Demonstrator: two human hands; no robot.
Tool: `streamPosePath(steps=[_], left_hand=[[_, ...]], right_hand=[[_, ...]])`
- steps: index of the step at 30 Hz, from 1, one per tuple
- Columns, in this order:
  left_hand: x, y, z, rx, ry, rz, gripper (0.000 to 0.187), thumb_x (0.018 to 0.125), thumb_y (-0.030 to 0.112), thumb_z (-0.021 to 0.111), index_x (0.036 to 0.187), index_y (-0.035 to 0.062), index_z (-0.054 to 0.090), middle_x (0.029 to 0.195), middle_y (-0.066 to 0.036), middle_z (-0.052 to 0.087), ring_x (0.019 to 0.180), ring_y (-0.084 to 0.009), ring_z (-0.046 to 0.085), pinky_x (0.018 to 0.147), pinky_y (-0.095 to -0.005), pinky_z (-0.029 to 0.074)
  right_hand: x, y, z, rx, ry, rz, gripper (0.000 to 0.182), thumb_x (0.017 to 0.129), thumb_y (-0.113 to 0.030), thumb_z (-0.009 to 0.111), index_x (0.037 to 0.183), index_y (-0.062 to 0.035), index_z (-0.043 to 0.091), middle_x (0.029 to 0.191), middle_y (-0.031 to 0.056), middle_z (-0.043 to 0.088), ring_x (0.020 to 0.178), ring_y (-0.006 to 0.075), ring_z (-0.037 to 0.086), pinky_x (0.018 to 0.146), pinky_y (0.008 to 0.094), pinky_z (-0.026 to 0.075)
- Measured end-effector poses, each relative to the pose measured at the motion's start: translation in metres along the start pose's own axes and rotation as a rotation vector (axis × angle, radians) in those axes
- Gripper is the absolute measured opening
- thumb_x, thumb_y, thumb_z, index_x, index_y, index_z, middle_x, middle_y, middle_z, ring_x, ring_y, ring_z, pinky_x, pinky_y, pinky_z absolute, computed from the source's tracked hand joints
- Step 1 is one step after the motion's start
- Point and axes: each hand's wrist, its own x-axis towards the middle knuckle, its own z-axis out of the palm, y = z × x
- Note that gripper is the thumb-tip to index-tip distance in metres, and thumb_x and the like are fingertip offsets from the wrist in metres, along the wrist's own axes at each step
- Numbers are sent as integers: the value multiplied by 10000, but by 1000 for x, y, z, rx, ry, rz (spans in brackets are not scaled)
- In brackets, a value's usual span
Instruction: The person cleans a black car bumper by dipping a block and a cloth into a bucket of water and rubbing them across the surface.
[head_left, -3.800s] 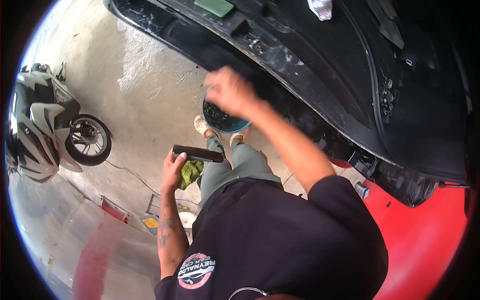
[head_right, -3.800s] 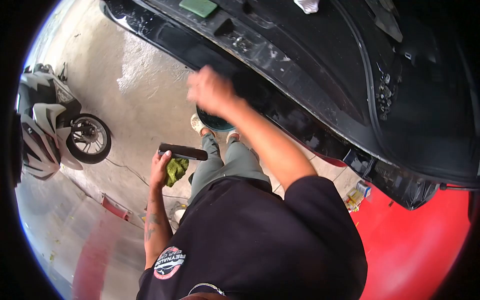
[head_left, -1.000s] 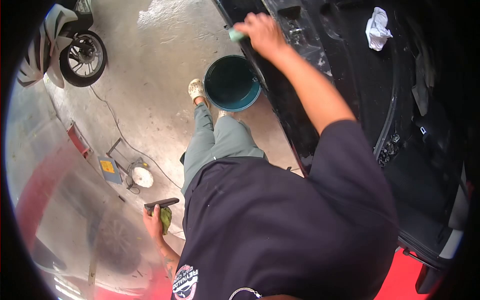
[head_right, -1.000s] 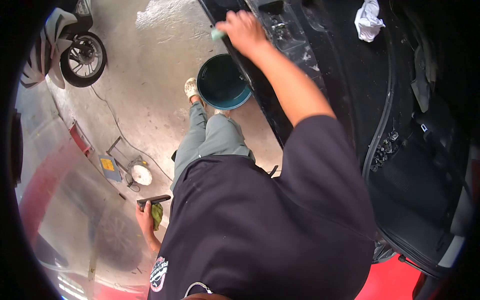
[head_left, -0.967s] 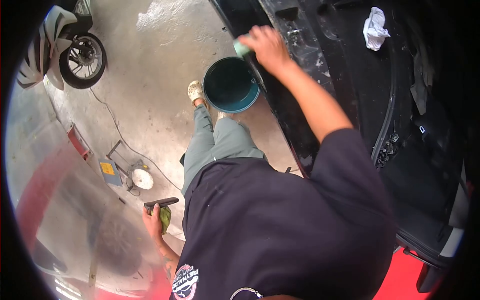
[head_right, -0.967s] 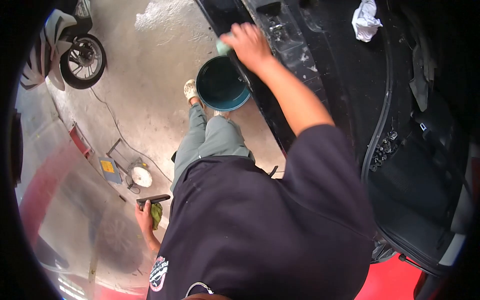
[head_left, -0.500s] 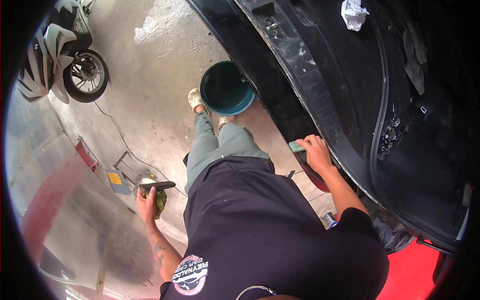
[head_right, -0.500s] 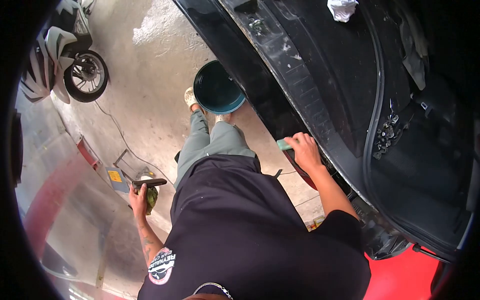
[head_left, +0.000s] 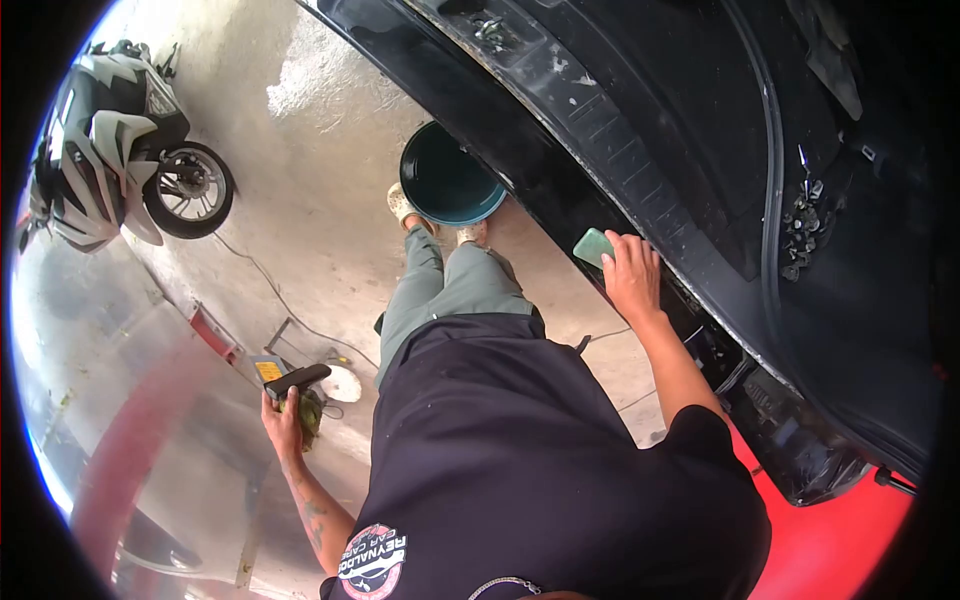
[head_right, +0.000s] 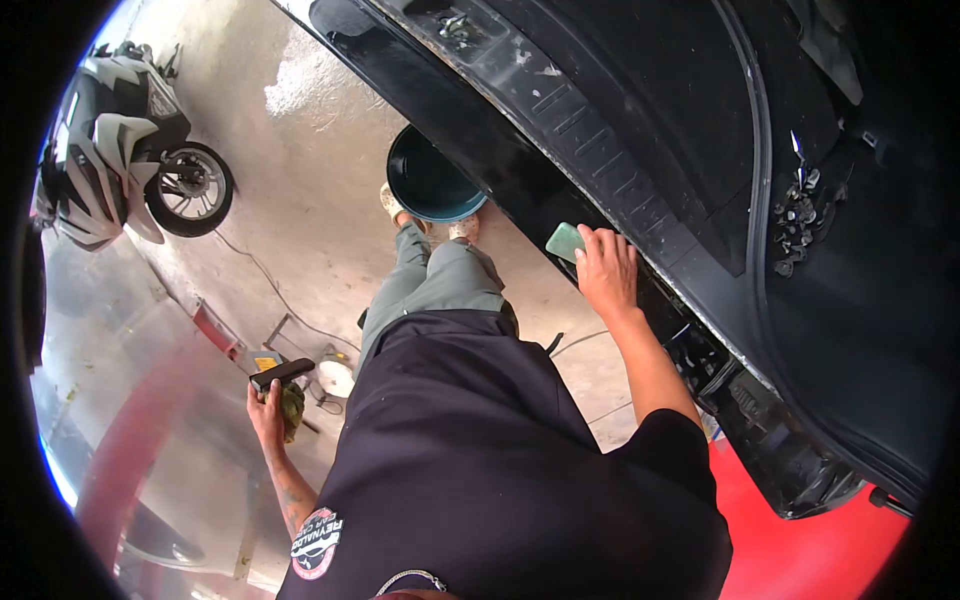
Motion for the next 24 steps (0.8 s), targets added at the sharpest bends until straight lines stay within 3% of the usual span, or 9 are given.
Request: streamPosePath(steps=[5, 7, 9, 11, 13, 17, 21, 24], left_hand=[[4, 27, -6, 83, -32, 64, 357, 948, 144, 725, 1252, 1, 603, 1079, -75, 703, 972, -143, 644, 852, -294, 515], [4, 54, 6, 103, -79, 129, 355, 933, 138, 736, 1240, 5, 615, 1082, -76, 706, 978, -147, 647, 860, -302, 519], [8, 85, 22, 153, -136, 207, 366, 913, 143, 752, 1229, 9, 626, 1076, -76, 710, 977, -149, 649, 867, -309, 522], [11, 114, 40, 234, -199, 292, 389, 888, 159, 774, 1220, 13, 636, 1062, -77, 716, 969, -151, 652, 874, -317, 522], [6, 155, 59, 249, -338, 340, 449, 848, 193, 806, 1222, 11, 638, 1034, -72, 723, 951, -155, 654, 883, -324, 521], [-10, 218, 83, 247, -580, 376, 550, 795, 266, 851, 1227, 5, 633, 993, -63, 717, 944, -147, 648, 870, -323, 520], [-17, 245, 91, 185, -716, 372, 578, 786, 281, 864, 1224, -11, 626, 987, -56, 712, 949, -142, 645, 871, -325, 520], [-16, 250, 101, 193, -743, 414, 542, 787, 273, 871, 1192, -9, 648, 993, -47, 704, 937, -132, 640, 867, -307, 517]], right_hand=[[3, -34, 9, 11, 223, 149, 418, 841, -167, 745, 1242, -167, 627, 1155, 60, 578, 1097, 289, 574, 885, 472, 444], [14, -68, 20, 277, 305, 94, 307, 831, -152, 741, 1127, -164, 663, 1127, 50, 606, 1078, 266, 597, 877, 456, 448], [28, -116, 27, 665, 290, 1, 227, 811, -160, 768, 1011, -129, 665, 1075, 66, 623, 1032, 280, 616, 892, 441, 456], [47, -167, 13, 987, 210, -142, 244, 791, -236, 809, 960, -124, 673, 1123, 77, 646, 1080, 273, 628, 921, 423, 452], [56, -209, -4, 1073, 115, -319, 263, 774, -225, 838, 966, -134, 683, 1217, 104, 642, 1166, 303, 602, 973, 444, 436], [70, -254, -33, 1190, 120, -579, 324, 752, -312, 855, 971, -158, 672, 1358, 121, 578, 1236, 318, 570, 1022, 481, 394], [75, -256, -28, 1369, -32, -604, 313, 764, -240, 850, 965, -107, 649, 1326, 137, 583, 1184, 341, 612, 975, 464, 469], [75, -248, -30, 1407, -2, -609, 332, 749, -170, 855, 981, -75, 637, 1247, 155, 614, 1100, 357, 651, 926, 424, 520]])
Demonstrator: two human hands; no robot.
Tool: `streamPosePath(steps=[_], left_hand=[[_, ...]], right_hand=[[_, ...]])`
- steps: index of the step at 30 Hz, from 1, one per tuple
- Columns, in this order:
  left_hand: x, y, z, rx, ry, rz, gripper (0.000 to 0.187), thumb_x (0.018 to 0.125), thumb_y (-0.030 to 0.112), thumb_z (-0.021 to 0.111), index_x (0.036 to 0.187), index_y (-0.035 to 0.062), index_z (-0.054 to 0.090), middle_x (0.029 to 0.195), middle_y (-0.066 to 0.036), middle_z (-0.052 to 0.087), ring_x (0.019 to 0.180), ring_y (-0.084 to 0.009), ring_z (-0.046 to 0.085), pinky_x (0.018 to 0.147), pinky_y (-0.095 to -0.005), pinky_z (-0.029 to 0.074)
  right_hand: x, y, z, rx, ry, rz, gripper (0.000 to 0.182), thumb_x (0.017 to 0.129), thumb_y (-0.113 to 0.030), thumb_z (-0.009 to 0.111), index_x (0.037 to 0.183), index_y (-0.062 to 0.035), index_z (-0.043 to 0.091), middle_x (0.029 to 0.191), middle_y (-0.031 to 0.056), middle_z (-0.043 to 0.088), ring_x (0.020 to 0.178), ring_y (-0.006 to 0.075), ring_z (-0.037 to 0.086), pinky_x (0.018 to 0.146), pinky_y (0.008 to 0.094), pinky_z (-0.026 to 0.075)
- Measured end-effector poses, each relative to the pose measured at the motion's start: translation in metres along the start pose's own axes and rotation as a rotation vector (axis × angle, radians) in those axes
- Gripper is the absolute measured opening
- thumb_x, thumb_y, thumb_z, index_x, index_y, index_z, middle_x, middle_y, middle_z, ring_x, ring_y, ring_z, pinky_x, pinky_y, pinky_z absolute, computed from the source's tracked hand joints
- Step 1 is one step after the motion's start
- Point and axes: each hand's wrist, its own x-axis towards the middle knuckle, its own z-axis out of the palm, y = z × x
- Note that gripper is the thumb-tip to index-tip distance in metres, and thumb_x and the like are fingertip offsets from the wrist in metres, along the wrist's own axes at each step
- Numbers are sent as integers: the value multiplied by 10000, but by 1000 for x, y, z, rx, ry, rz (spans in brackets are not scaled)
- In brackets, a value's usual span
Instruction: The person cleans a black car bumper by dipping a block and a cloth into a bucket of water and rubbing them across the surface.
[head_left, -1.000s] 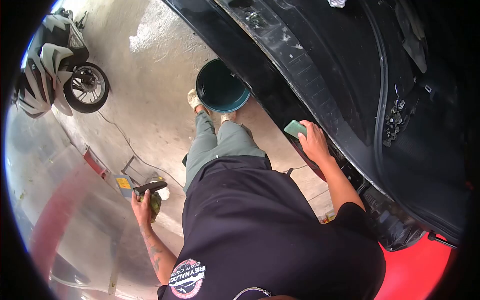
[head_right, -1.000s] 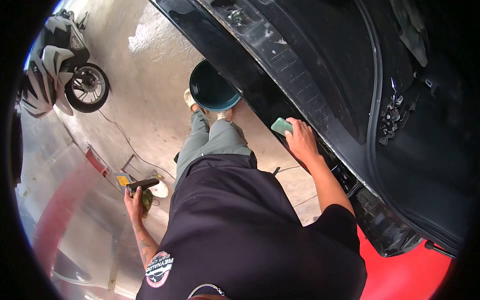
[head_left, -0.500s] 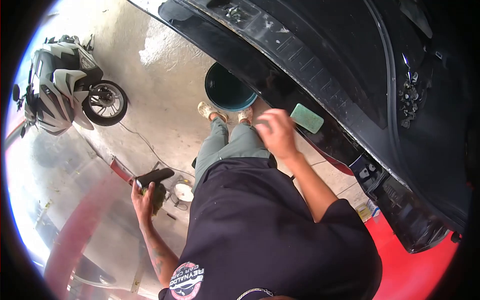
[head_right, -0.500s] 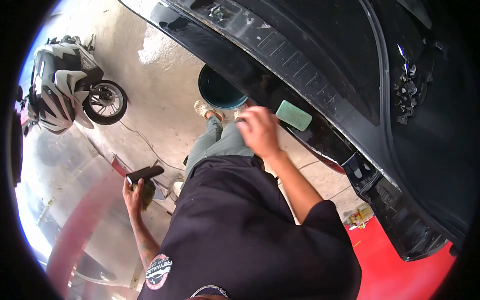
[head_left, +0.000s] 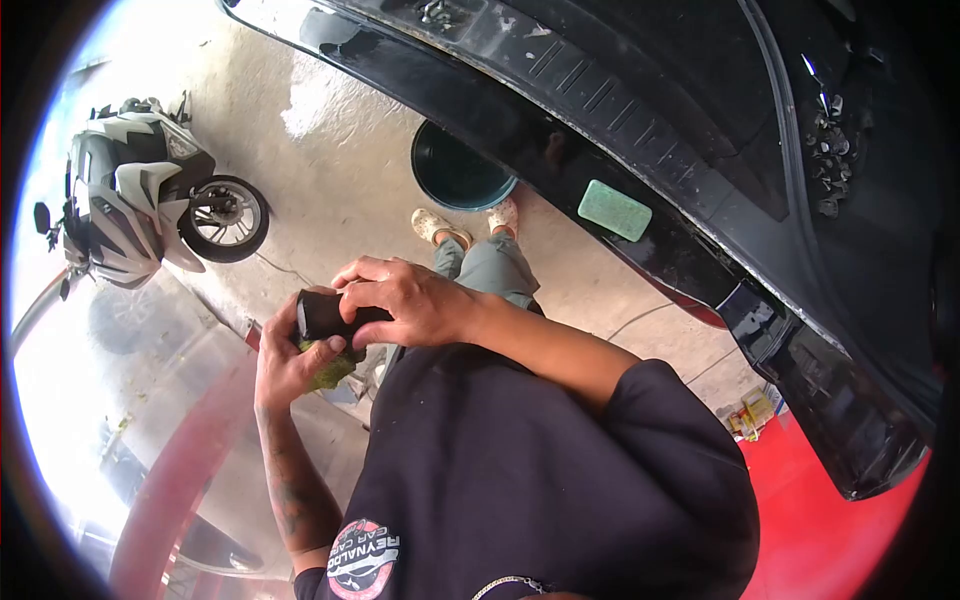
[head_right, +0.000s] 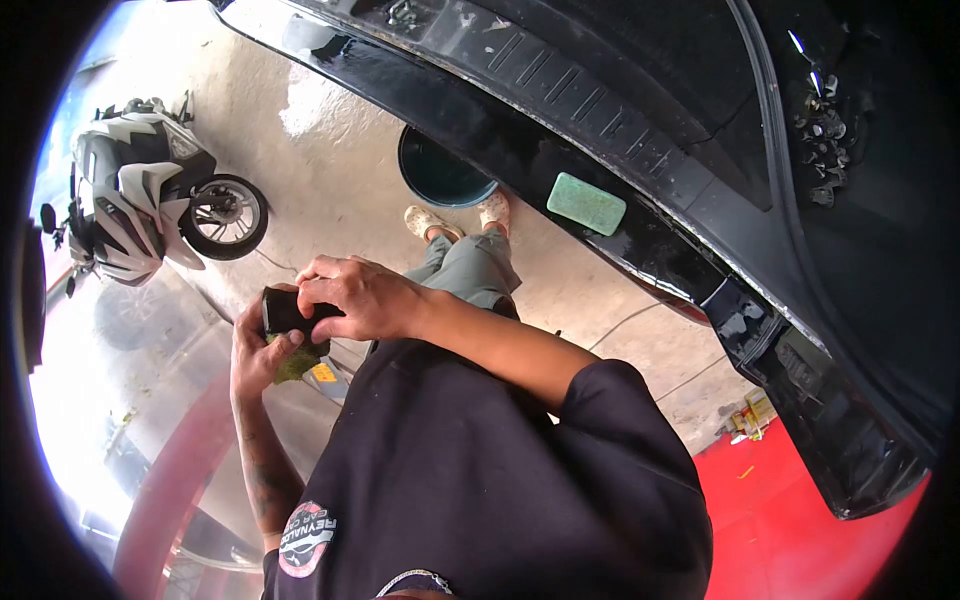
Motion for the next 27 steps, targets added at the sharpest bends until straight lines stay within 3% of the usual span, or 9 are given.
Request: streamPosePath(steps=[9, 13, 14, 18, 20, 23, 25, 27], left_hand=[[15, 6, 11, 33, -16, 12, 560, 794, 312, 877, 1199, -2, 653, 1024, -43, 697, 961, -110, 630, 865, -298, 515], [13, -9, 3, -178, 50, -19, 740, 828, 369, 844, 1386, -18, 549, 1085, -88, 689, 993, -167, 647, 879, -325, 521], [13, -5, 0, -185, 38, -28, 898, 808, 483, 827, 1442, -51, 481, 1124, -127, 682, 1008, -202, 665, 906, -338, 528], [18, -18, 6, -388, 184, 71, 1059, 719, 640, 799, 1416, -91, 482, 1141, -161, 680, 1009, -215, 687, 920, -339, 550], [21, -28, 4, -445, 170, 49, 1003, 730, 585, 805, 1408, -84, 493, 1144, -159, 681, 998, -219, 691, 894, -344, 563], [26, -28, -2, -484, 180, 2, 777, 766, 396, 818, 1319, -72, 535, 1087, -153, 689, 927, -220, 701, 826, -348, 589], [31, -29, -6, -493, 208, -12, 676, 777, 319, 824, 1261, -64, 550, 1047, -149, 693, 886, -220, 705, 802, -351, 596], [40, -24, -10, -454, 220, -21, 625, 767, 354, 807, 1196, -29, 562, 1007, -140, 674, 843, -206, 680, 755, -335, 588]], right_hand=[[-6, 5, -8, 32, 40, 118, 346, 785, -118, 815, 1068, -43, 629, 1088, 128, 661, 1041, 316, 661, 881, 399, 533], [-7, 7, -14, 8, 142, 168, 356, 829, -86, 728, 1160, -42, 603, 1090, 116, 659, 1049, 288, 657, 900, 385, 528], [-9, 12, -14, 22, 172, 179, 356, 831, -90, 722, 1163, -39, 602, 1087, 113, 659, 1046, 281, 657, 906, 386, 526], [-11, 15, -22, 12, 210, 264, 347, 857, -151, 703, 1167, -35, 599, 1109, 112, 650, 1007, 243, 648, 899, 371, 525], [-12, 21, -24, -21, 221, 279, 366, 873, -178, 702, 1196, -41, 596, 1122, 102, 641, 986, 216, 630, 865, 352, 522], [-8, 19, -34, -9, 260, 373, 372, 882, -181, 699, 1215, -59, 585, 1114, 125, 635, 1001, 274, 643, 900, 383, 526], [-11, 24, -41, -63, 299, 425, 442, 883, -187, 695, 1292, -70, 575, 1095, 112, 620, 957, 228, 622, 842, 356, 524], [-15, 39, -46, 19, 381, 439, 466, 895, -188, 691, 1334, -88, 574, 988, 28, 611, 838, 103, 579, 755, 265, 508]])
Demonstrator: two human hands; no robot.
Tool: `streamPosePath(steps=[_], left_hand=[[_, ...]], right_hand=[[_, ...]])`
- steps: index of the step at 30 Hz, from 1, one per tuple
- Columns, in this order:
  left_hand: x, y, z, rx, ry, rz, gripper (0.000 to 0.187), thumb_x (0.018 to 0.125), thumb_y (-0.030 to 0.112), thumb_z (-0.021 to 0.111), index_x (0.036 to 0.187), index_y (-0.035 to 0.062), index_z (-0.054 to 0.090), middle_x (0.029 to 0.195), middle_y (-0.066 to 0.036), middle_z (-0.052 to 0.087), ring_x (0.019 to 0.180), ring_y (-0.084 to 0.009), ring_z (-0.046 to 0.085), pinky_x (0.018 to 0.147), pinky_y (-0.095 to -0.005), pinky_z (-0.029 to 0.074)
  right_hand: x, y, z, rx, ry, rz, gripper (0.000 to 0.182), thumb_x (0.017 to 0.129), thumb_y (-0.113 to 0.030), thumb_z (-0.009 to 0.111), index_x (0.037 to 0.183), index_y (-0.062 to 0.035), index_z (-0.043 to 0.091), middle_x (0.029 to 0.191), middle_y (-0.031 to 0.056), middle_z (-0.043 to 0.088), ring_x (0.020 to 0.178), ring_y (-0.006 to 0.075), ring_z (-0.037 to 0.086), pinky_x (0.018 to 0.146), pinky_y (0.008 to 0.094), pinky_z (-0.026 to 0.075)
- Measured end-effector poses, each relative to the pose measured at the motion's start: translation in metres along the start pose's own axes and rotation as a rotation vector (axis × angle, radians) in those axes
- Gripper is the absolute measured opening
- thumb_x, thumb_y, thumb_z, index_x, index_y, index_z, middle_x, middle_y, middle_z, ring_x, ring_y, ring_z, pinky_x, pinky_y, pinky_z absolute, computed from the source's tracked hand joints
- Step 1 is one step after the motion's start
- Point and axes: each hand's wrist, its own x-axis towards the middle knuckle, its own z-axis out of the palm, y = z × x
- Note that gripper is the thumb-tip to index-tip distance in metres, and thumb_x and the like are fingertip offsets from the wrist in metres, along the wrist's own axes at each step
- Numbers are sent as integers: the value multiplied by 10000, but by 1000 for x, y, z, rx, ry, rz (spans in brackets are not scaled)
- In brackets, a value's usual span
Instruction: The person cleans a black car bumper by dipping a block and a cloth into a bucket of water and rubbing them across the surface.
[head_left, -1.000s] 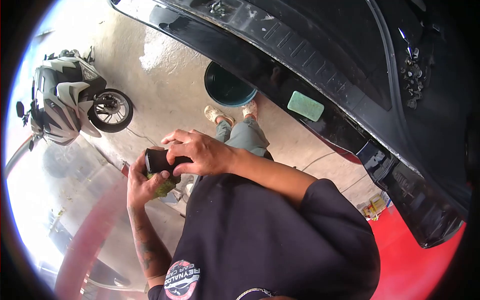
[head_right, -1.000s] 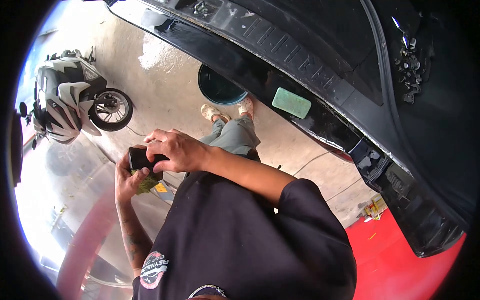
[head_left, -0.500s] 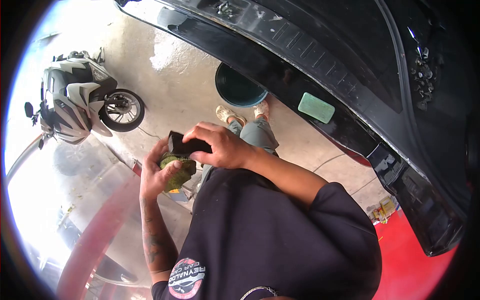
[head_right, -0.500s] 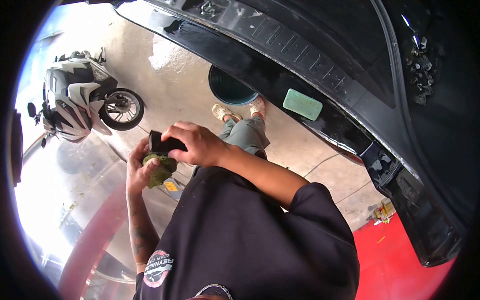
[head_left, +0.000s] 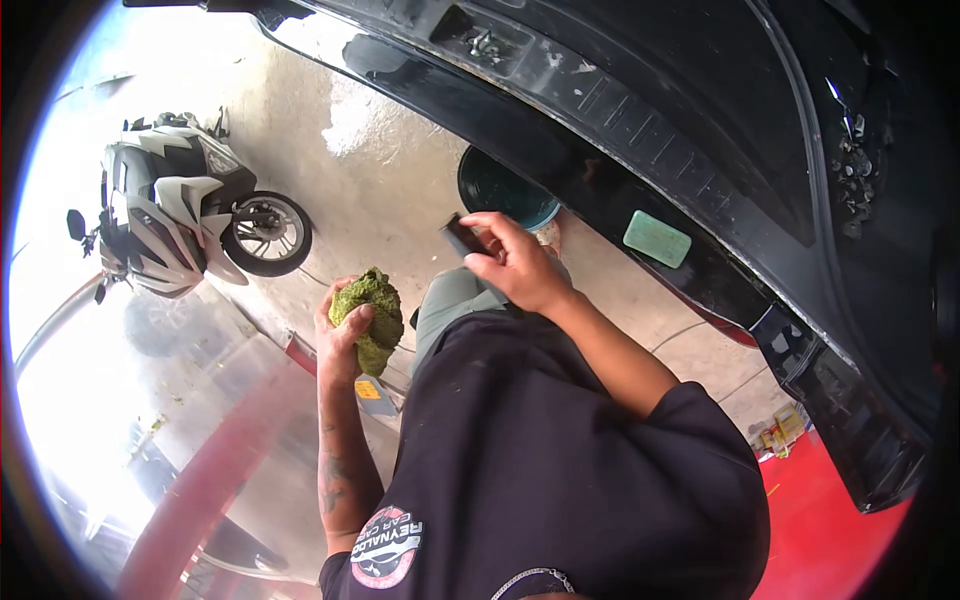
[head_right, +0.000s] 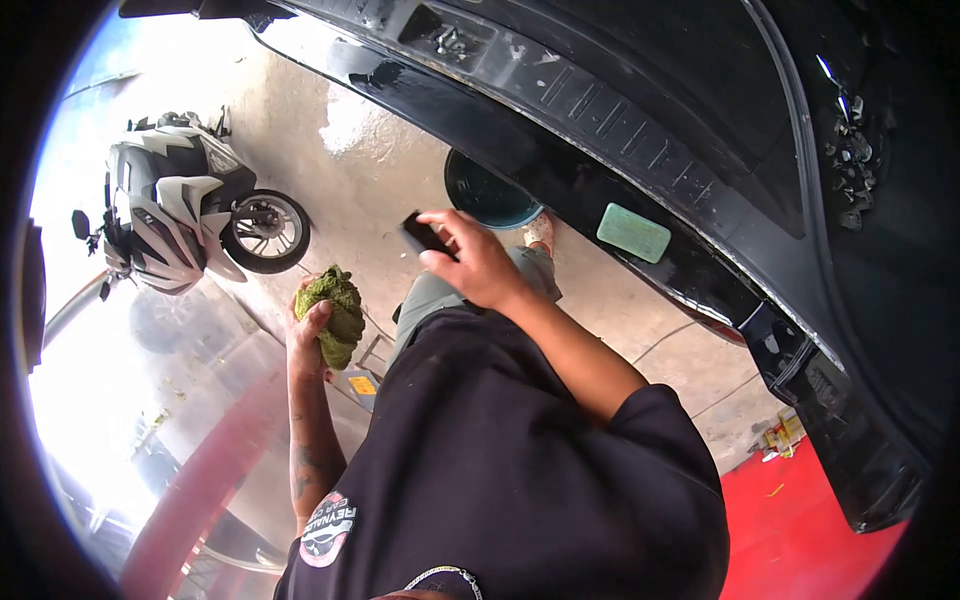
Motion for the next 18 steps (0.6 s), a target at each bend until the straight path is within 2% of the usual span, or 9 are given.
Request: streamPosePath(steps=[2, 6, 8, 10, 11, 13, 14, 16, 18], left_hand=[[14, -2, -10, -22, -8, -5, 577, 781, 323, 798, 1174, -25, 559, 1005, -140, 671, 844, -212, 681, 758, -341, 591], [55, 0, -30, -67, -37, 80, 427, 843, 193, 750, 1152, -28, 555, 1114, -166, 684, 861, -218, 683, 761, -346, 596], [79, 7, -44, -2, -81, 66, 352, 852, 155, 753, 1107, -22, 589, 1139, -153, 703, 890, -185, 677, 792, -318, 573], [106, 14, -65, 104, -120, 20, 337, 848, 153, 775, 1093, -14, 615, 1130, -133, 723, 929, -165, 677, 837, -316, 560], [120, 18, -74, 165, -135, 11, 331, 851, 151, 772, 1100, -9, 625, 1029, -84, 716, 895, -138, 663, 819, -293, 544], [156, 24, -93, 273, -206, -7, 336, 851, 151, 774, 1109, -5, 624, 978, -61, 699, 879, -128, 651, 812, -279, 534], [175, 26, -102, 327, -249, -21, 339, 850, 150, 775, 1113, -3, 624, 953, -49, 691, 871, -123, 645, 808, -272, 529], [210, 28, -116, 411, -338, -5, 445, 861, 161, 770, 1243, -5, 613, 990, -58, 690, 901, -129, 640, 837, -276, 527], [232, 41, -119, 449, -427, -27, 514, 869, 167, 765, 1321, -6, 593, 1023, -66, 694, 930, -137, 645, 855, -286, 531]], right_hand=[[4, 2, -9, 26, 49, 64, 472, 905, -195, 675, 1351, -89, 566, 959, 18, 606, 794, 89, 571, 753, 260, 508], [9, 25, -20, 108, 165, 297, 409, 959, -205, 642, 1338, -64, 574, 983, 9, 588, 887, 72, 551, 816, 250, 473], [12, 43, -17, 141, 309, 239, 407, 963, -233, 654, 1331, -74, 584, 896, -7, 580, 809, 83, 544, 747, 258, 473], [16, 64, -11, 54, 425, 229, 385, 988, -227, 638, 1349, -104, 586, 893, -27, 553, 811, 57, 509, 748, 245, 448], [16, 70, -5, 100, 477, 246, 402, 988, -223, 637, 1370, -113, 575, 892, -27, 544, 804, 58, 506, 747, 240, 443], [23, 68, 11, 220, 572, 315, 482, 988, -223, 637, 1451, -159, 518, 894, -34, 522, 786, 51, 498, 711, 225, 438], [23, 62, 22, 402, 638, 405, 543, 978, -190, 620, 1498, -194, 465, 911, -35, 520, 782, 42, 502, 670, 213, 436], [24, 74, 46, 634, 770, 387, 589, 965, -165, 568, 1530, -233, 414, 950, -30, 528, 782, 43, 525, 651, 215, 458], [20, 72, 70, 784, 857, 367, 619, 940, -213, 529, 1540, -194, 378, 1036, 60, 566, 893, 160, 612, 811, 311, 531]])
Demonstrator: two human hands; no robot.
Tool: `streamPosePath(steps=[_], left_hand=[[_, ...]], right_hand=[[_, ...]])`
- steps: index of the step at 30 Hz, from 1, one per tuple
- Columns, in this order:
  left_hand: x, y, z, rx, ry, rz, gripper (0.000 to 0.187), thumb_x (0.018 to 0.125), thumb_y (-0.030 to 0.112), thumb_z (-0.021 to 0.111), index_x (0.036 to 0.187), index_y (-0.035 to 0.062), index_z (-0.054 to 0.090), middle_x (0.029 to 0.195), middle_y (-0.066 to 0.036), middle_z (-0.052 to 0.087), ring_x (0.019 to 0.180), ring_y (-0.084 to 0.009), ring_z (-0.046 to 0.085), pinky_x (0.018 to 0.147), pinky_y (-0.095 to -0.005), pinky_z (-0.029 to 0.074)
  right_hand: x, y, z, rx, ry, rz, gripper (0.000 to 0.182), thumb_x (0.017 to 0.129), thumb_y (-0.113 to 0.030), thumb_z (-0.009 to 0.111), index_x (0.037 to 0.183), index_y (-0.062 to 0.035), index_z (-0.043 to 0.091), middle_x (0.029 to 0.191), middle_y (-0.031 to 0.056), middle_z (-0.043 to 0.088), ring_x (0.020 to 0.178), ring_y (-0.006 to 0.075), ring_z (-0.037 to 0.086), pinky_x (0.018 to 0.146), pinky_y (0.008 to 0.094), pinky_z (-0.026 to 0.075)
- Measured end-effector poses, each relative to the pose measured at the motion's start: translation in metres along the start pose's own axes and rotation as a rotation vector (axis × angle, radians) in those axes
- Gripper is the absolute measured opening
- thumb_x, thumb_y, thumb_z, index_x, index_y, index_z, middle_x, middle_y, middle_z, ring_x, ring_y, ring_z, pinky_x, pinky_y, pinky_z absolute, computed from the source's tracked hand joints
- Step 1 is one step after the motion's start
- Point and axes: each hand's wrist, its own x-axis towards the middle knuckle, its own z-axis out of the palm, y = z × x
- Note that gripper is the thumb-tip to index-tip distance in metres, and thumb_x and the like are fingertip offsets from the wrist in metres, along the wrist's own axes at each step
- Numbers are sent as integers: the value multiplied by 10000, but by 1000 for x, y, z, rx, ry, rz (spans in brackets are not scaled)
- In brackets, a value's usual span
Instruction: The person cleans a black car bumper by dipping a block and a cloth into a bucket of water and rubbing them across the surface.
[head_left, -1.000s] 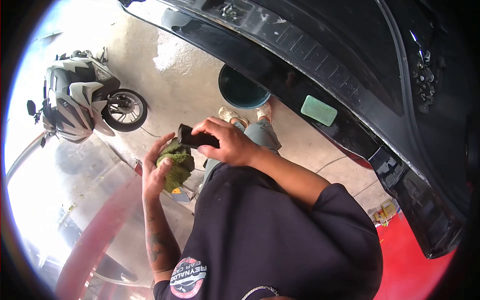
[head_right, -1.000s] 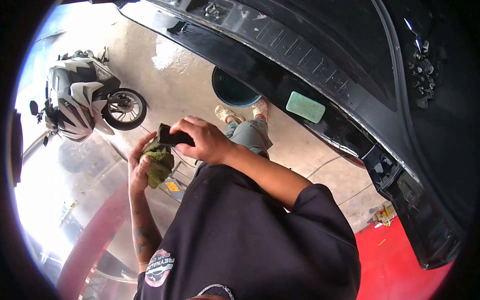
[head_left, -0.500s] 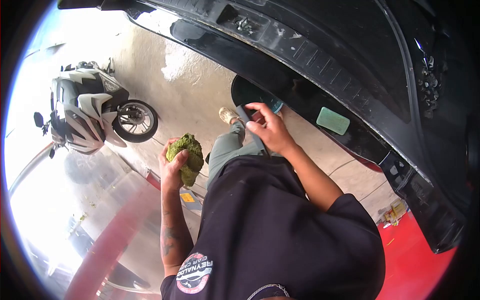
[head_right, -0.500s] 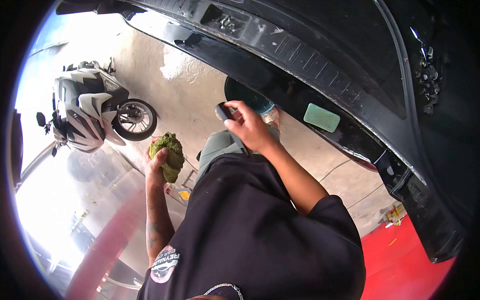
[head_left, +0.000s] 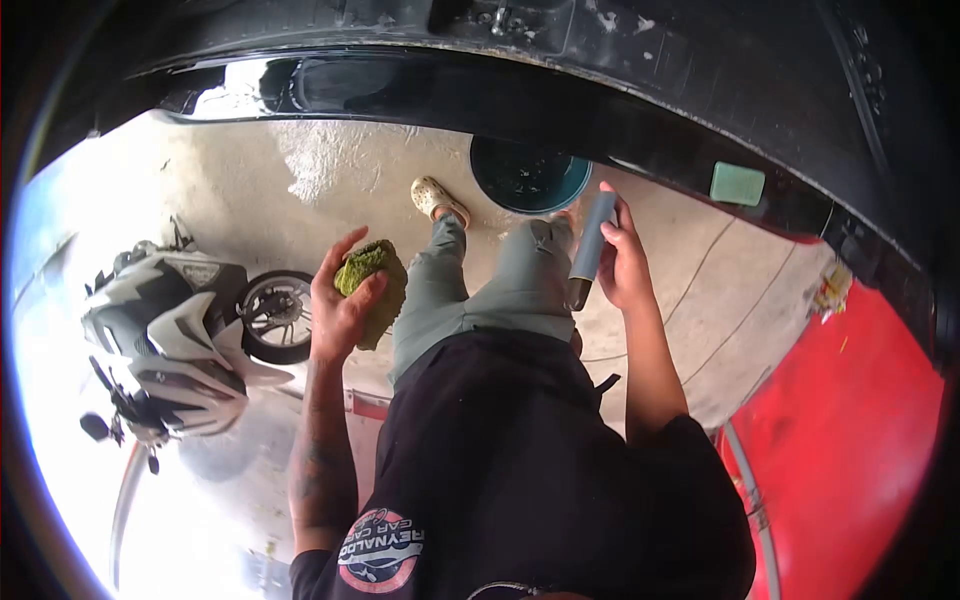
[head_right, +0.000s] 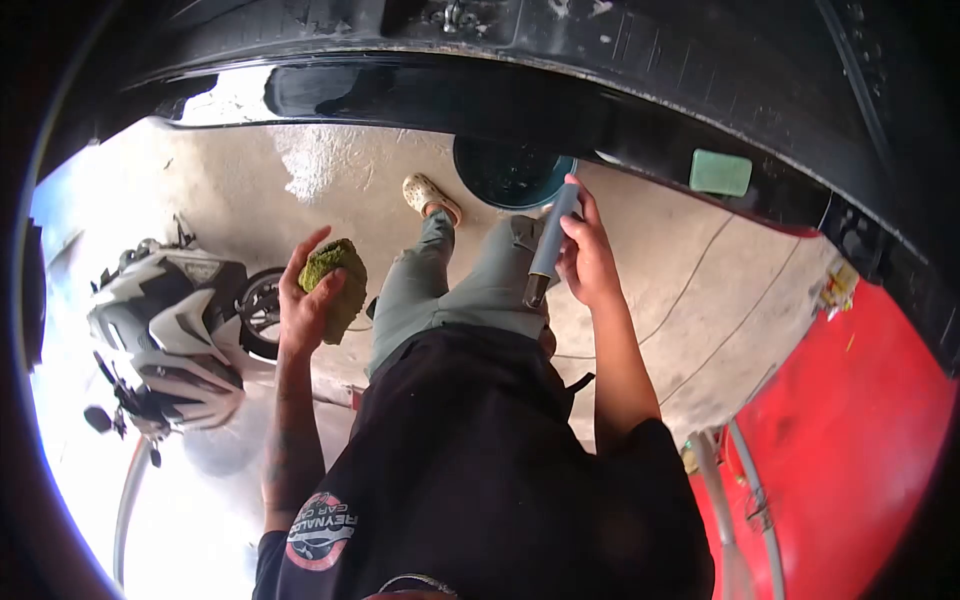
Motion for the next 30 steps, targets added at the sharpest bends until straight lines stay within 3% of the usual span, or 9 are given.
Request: streamPosePath(steps=[1, 4, 7, 14, 17, 21, 24, 26, 30], left_hand=[[9, -4, -10, -18, -71, -20, 551, 887, 166, 749, 1379, -6, 569, 1101, -89, 700, 988, -153, 654, 884, -303, 536], [35, -22, -26, 50, -166, -28, 475, 904, 149, 737, 1331, -11, 602, 1136, -106, 710, 998, -160, 667, 881, -304, 543], [49, -31, -24, -7, -256, -122, 423, 916, 134, 729, 1298, -14, 624, 1127, -109, 719, 987, -165, 678, 875, -303, 549], [64, -14, 4, 360, -300, -101, 477, 876, 153, 759, 1311, 15, 623, 1080, -119, 738, 970, -167, 698, 870, -317, 554], [76, -9, 18, 590, -304, 25, 598, 827, 165, 778, 1378, 42, 581, 1068, -141, 742, 952, -206, 727, 870, -332, 558], [94, -2, 44, 830, -290, 258, 829, 786, 169, 776, 1528, 95, 411, 1022, -161, 737, 891, -293, 744, 827, -380, 582], [106, 9, 65, 1002, -282, 341, 976, 770, 175, 768, 1604, 135, 263, 980, -159, 734, 846, -335, 741, 773, -421, 595], [114, 18, 79, 1122, -270, 378, 1047, 759, 179, 766, 1629, 157, 185, 960, -156, 733, 827, -342, 739, 742, -439, 600], [135, 33, 104, 1235, -262, 465, 1058, 770, 208, 748, 1636, 166, 140, 913, -153, 734, 786, -337, 744, 711, -451, 609]], right_hand=[[-4, 13, -1, 44, 28, -19, 598, 936, -237, 531, 1518, -195, 402, 1069, 77, 548, 879, 206, 611, 820, 353, 539], [-22, 41, 5, 250, 135, -51, 566, 936, -251, 535, 1489, -188, 429, 1041, 84, 542, 869, 222, 607, 824, 362, 542], [-32, 62, 2, 377, 148, -55, 555, 942, -289, 549, 1476, -191, 432, 1018, 109, 556, 852, 249, 604, 711, 384, 575], [-7, 92, -5, 537, 169, -18, 572, 954, -316, 558, 1493, -202, 405, 1013, 123, 570, 854, 260, 610, 640, 396, 593], [9, 99, -8, 557, 143, -2, 559, 968, -289, 554, 1494, -181, 398, 1006, 114, 576, 859, 239, 613, 692, 391, 590], [21, 112, -12, 397, 323, 63, 468, 992, -201, 527, 1439, -119, 417, 991, 78, 570, 860, 180, 615, 821, 331, 545], [21, 115, -14, 353, 421, 128, 448, 985, -196, 530, 1414, -121, 429, 990, 58, 565, 842, 160, 608, 785, 310, 532], [18, 124, -25, 312, 394, 181, 496, 976, -199, 535, 1452, -159, 403, 981, 16, 534, 833, 109, 521, 753, 303, 482], [14, 126, -35, 269, 394, 230, 509, 976, -194, 539, 1466, -189, 400, 945, -31, 486, 799, 72, 441, 746, 315, 460]])
